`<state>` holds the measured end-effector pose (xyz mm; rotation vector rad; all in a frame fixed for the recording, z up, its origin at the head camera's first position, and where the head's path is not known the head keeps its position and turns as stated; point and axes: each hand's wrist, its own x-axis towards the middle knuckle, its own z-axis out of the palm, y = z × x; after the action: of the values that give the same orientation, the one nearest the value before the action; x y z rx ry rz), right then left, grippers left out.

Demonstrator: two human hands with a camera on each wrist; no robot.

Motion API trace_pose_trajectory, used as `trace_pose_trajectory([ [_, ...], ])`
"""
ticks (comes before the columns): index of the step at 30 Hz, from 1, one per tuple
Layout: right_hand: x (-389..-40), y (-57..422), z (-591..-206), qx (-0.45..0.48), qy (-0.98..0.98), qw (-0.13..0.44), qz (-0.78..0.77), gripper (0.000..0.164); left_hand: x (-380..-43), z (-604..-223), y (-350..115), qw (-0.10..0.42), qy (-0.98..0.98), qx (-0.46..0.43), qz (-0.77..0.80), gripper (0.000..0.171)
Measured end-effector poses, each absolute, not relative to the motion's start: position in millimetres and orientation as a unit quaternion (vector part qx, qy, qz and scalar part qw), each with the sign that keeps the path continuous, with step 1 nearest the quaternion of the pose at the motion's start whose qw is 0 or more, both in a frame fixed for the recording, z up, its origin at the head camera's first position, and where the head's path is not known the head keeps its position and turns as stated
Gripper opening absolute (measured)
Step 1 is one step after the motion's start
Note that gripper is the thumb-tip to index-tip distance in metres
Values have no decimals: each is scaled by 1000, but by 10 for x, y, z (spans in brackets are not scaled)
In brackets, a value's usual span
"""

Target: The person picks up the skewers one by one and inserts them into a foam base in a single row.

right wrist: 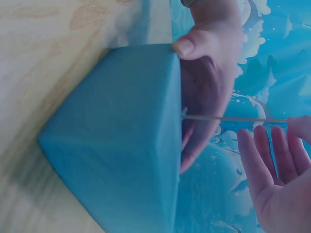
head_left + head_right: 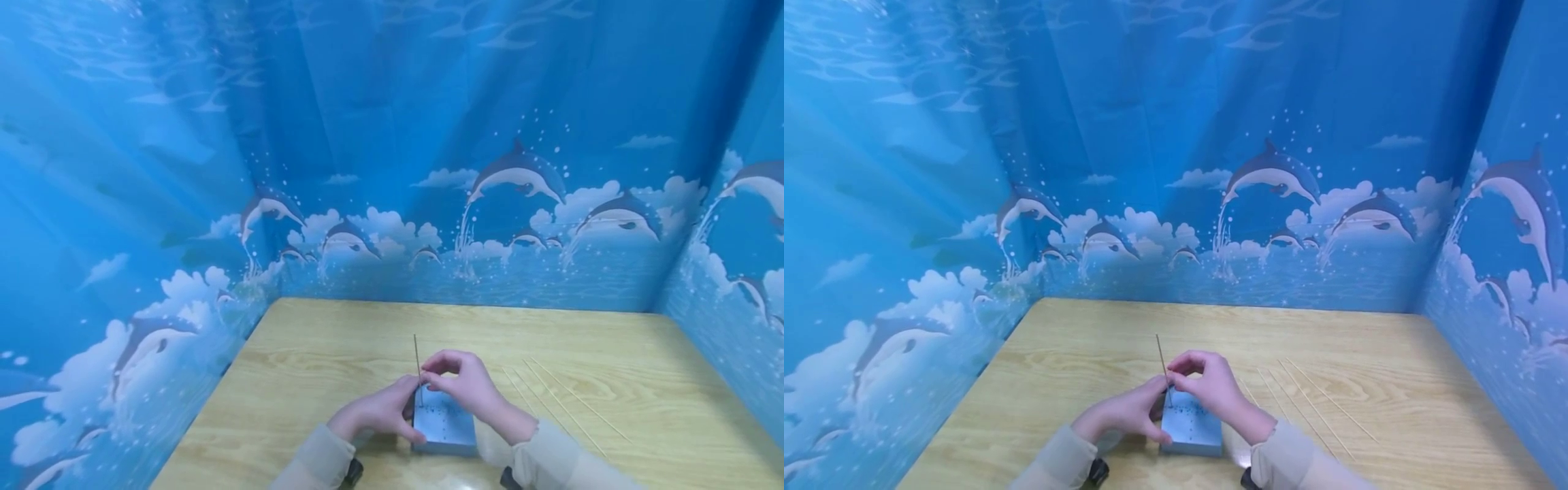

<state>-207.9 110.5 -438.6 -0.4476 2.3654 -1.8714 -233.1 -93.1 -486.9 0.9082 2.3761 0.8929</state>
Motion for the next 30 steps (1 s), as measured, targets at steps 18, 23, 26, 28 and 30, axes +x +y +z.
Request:
trace_pose_trajectory([
  [18, -2308, 2065, -4355, -65, 788, 44, -610, 33, -2364, -4854, -954, 211, 876, 315, 298, 103],
  [23, -2306, 2428, -4408, -41, 812, 56, -579, 34, -2332, -4876, -925, 220, 872, 312, 306, 102],
  [26, -2330, 2654, -4430, -34, 826, 61, -560, 37, -2318, -4884, -923, 223, 872, 303, 312, 102],
  [28, -2346, 2804, -4440, -23, 833, 67, -549, 39, -2310, -4889, -926, 223, 872, 301, 315, 101],
  [30, -2359, 2952, -4449, -9, 839, 75, -538, 41, -2306, -4899, -928, 222, 871, 301, 318, 101],
])
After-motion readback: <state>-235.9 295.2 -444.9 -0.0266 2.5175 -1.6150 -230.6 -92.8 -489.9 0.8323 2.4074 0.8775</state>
